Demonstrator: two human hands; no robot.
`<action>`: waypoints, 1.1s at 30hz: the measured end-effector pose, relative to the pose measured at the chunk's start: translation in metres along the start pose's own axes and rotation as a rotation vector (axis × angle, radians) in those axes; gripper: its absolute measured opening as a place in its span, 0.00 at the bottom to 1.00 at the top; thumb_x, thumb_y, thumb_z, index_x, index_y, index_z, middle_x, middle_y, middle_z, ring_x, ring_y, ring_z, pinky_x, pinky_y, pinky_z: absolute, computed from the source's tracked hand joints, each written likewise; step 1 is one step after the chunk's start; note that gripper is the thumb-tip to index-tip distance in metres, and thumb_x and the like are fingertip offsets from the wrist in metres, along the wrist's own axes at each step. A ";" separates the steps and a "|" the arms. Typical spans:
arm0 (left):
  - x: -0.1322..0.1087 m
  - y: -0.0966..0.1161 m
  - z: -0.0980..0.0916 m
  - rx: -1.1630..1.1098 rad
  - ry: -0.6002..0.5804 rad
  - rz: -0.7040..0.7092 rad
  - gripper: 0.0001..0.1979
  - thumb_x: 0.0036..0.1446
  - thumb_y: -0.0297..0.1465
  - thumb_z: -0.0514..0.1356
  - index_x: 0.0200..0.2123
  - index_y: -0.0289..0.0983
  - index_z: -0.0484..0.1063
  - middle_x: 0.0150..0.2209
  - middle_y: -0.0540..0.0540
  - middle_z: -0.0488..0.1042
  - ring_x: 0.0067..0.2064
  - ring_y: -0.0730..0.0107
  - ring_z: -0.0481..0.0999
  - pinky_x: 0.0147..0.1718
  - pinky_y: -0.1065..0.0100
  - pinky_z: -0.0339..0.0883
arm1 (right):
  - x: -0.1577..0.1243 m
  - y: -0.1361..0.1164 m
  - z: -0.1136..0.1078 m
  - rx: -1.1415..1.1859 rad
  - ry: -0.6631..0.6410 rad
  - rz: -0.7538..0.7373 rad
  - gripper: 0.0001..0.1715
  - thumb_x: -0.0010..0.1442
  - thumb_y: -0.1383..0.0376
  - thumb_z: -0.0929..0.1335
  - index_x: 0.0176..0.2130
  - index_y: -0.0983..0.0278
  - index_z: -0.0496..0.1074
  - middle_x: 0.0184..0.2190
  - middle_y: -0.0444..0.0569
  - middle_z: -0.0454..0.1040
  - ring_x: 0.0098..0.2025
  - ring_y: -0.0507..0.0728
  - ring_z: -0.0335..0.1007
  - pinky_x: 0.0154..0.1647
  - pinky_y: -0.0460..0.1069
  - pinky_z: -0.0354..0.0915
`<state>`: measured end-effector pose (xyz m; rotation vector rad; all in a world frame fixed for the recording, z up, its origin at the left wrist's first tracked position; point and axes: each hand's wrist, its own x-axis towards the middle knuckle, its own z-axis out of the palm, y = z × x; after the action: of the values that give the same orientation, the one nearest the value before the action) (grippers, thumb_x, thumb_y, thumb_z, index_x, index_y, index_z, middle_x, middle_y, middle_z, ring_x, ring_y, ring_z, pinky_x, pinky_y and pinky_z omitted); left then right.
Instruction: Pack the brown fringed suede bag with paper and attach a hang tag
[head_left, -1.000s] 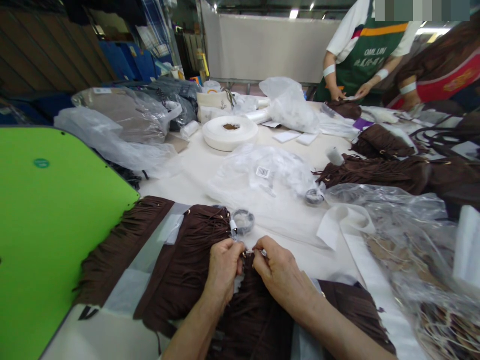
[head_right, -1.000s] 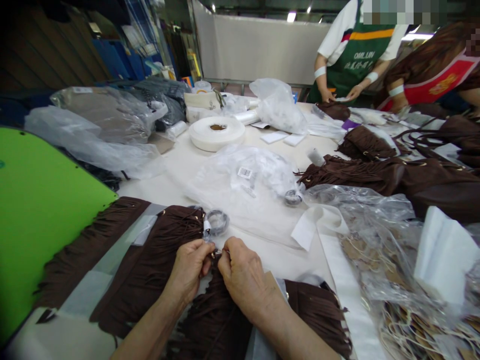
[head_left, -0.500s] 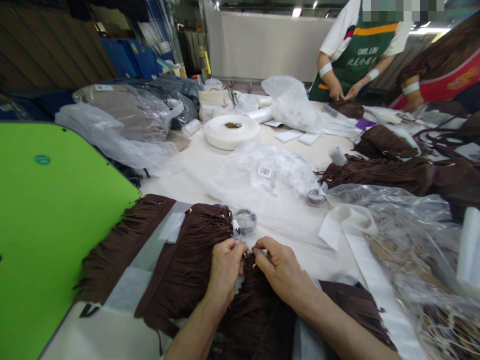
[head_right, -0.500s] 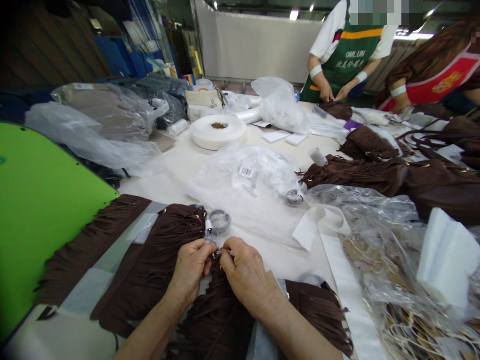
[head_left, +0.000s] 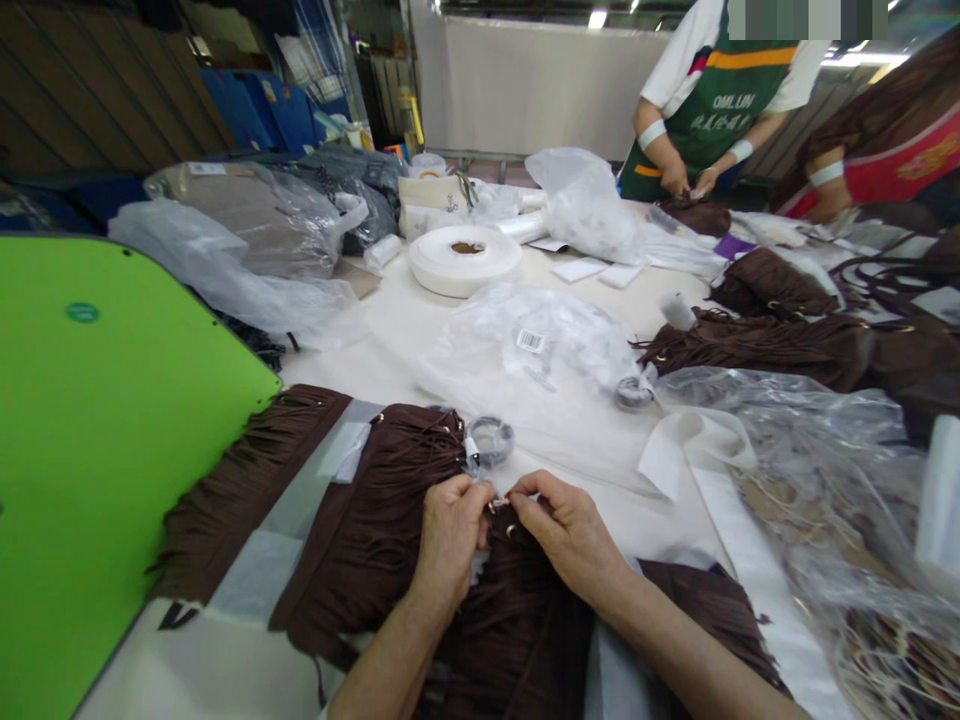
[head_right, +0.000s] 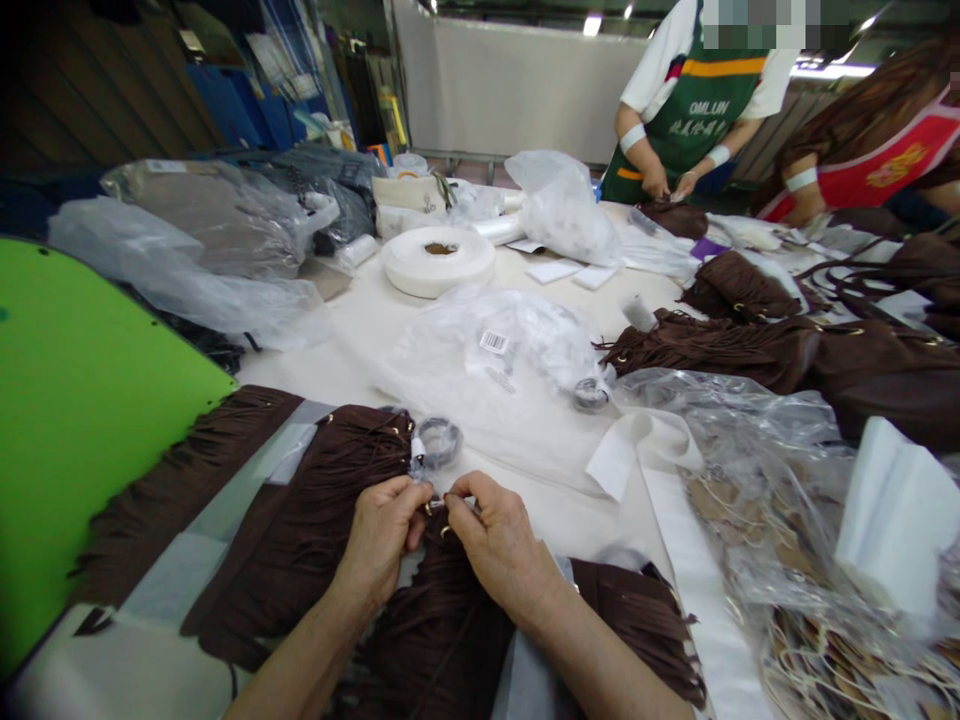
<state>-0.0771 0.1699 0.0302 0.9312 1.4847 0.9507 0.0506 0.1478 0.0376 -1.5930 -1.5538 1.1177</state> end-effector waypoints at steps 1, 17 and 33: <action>0.000 0.000 0.000 -0.001 0.000 0.000 0.14 0.42 0.34 0.55 0.11 0.38 0.54 0.07 0.58 0.52 0.12 0.80 0.50 0.14 0.74 0.43 | 0.000 0.000 0.000 -0.014 0.000 0.000 0.09 0.58 0.63 0.61 0.29 0.62 0.67 0.20 0.39 0.64 0.22 0.48 0.57 0.24 0.43 0.52; -0.003 0.005 -0.001 0.033 -0.001 0.015 0.15 0.42 0.35 0.55 0.11 0.38 0.54 0.07 0.57 0.53 0.12 0.80 0.51 0.13 0.75 0.44 | -0.004 -0.021 0.007 -0.237 0.086 0.051 0.08 0.56 0.67 0.61 0.28 0.63 0.67 0.22 0.44 0.69 0.25 0.51 0.63 0.27 0.45 0.55; 0.001 -0.001 -0.002 0.072 -0.023 0.044 0.16 0.43 0.36 0.55 0.11 0.38 0.54 0.07 0.57 0.53 0.12 0.80 0.51 0.13 0.75 0.43 | 0.000 -0.002 0.009 -0.057 0.121 -0.058 0.10 0.55 0.64 0.63 0.28 0.62 0.72 0.23 0.43 0.71 0.26 0.50 0.65 0.28 0.44 0.58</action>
<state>-0.0790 0.1705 0.0289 1.0275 1.4924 0.9203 0.0411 0.1466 0.0357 -1.6118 -1.5545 0.9360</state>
